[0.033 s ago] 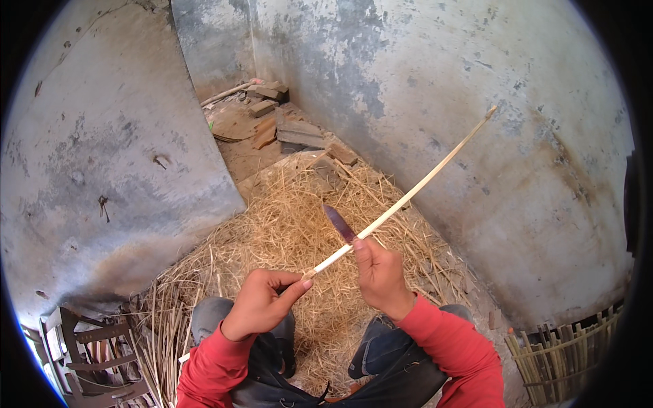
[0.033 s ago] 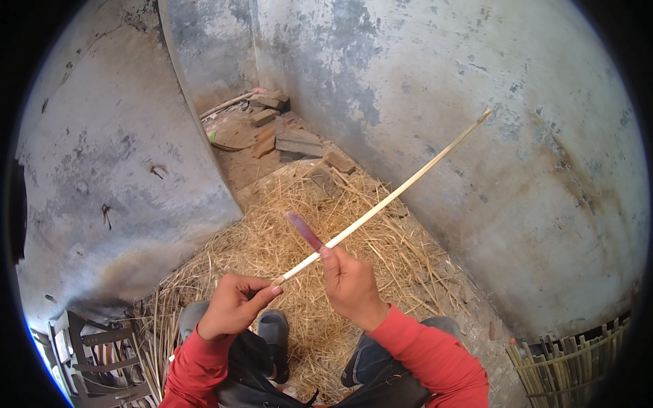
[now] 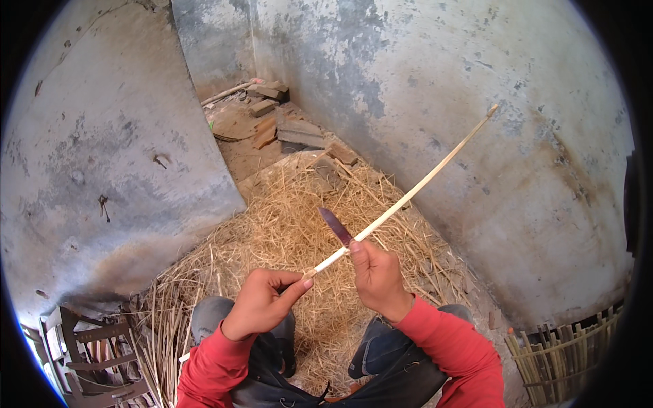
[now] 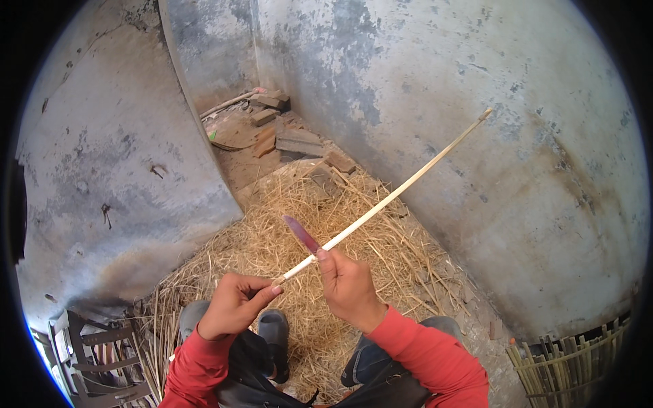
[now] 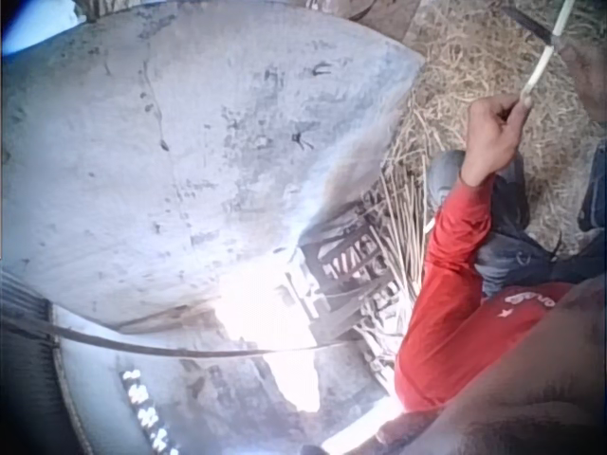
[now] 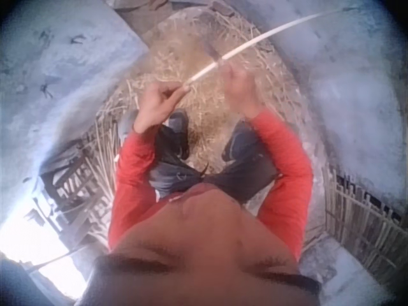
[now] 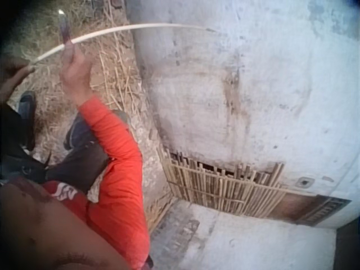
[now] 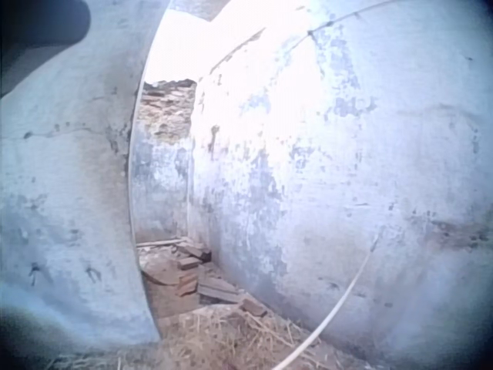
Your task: The person peels and whittles a thin wooden stick using a small knife.
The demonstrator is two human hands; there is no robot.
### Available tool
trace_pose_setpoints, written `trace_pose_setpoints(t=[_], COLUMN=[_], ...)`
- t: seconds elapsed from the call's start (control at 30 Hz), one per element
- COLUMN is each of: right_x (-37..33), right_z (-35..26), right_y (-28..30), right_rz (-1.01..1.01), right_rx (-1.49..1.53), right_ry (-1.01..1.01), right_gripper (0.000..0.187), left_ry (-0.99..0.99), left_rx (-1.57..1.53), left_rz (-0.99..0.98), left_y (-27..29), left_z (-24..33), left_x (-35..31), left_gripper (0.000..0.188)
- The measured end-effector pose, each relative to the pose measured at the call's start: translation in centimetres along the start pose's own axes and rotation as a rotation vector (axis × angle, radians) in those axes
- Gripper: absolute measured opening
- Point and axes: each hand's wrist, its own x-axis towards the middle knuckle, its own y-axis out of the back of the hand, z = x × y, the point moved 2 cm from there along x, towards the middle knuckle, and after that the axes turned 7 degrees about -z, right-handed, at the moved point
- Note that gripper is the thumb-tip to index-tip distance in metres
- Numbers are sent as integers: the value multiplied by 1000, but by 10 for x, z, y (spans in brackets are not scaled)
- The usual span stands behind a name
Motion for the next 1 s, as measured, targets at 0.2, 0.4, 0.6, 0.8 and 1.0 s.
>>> trace_pose_setpoints(t=[0.2, 0.4, 0.6, 0.8, 1.0], right_x=[-10, -13, -19, -11, -2], right_z=[-7, -15, -9, 9, 4], right_y=[-19, -26, -29, -26, -10], right_rz=[-75, -144, -162, -354, -244], right_rx=[23, 103, 185, 394, 574], right_ry=[37, -9, -63, -178, -257], right_gripper=[32, 34, 40, 44, 33], left_ry=[-12, -34, -29, -73, -89], left_rx=[-18, -60, -55, -78, 91], left_rz=[44, 36, 13, 39, 251], left_y=[-6, -9, -11, -10, -14], left_z=[1, -6, -4, -3, 1], left_x=[1, 4, 7, 7, 7], left_gripper=[30, 30, 28, 25, 19])
